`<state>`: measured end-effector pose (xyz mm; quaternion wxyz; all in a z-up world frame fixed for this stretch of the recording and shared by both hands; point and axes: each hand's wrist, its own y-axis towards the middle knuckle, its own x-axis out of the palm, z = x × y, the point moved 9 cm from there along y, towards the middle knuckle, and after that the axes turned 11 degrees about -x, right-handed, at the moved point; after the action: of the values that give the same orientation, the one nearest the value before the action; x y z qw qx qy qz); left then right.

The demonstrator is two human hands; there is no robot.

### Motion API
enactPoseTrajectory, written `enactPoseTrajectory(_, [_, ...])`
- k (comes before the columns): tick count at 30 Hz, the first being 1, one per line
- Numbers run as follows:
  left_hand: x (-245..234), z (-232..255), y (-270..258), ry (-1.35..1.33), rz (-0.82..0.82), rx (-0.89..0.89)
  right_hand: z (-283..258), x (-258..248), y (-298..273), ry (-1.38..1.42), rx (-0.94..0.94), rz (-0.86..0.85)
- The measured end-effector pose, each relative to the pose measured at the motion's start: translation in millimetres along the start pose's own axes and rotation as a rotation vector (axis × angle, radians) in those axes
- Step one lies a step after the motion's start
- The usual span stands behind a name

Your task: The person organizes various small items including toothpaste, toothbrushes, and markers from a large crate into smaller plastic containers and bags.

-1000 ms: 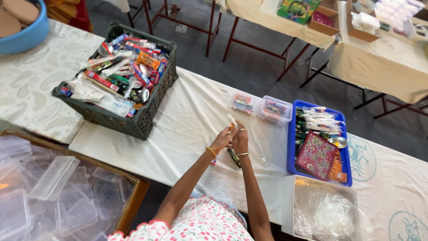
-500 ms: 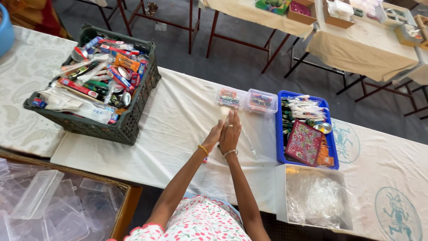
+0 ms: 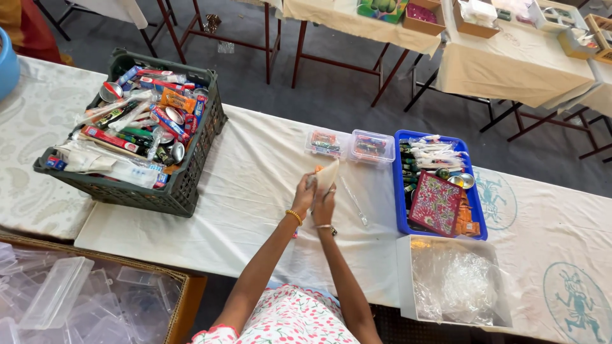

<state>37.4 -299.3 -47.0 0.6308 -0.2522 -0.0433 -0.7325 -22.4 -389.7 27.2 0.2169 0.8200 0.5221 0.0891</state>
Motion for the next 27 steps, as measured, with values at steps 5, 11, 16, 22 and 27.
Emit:
enactPoseTrajectory(5, [25.9, 10.3, -14.0, 0.222, -0.128, -0.014, -63.0, -5.8, 7.4, -0.067, -0.177, 0.083])
enactPoseTrajectory(11, [42.0, 49.0, -42.2, 0.776, -0.134, -0.147, -22.9, -13.2, 15.1, 0.081, 0.020, 0.137])
enactPoseTrajectory(16, [19.6, 2.1, -14.0, 1.010, -0.128, -0.024, 40.4, -36.4, 19.3, -0.302, -0.078, 0.188])
enactPoseTrajectory(22, [29.8, -16.6, -23.6, 0.328, -0.410, -0.127, 61.0, -35.2, 17.2, 0.423, 0.383, 0.349])
enactPoseTrajectory(27, [-22.5, 0.4, -0.5, 0.358, 0.129, 0.030, 20.3, -2.7, 5.0, 0.336, 0.053, -0.042])
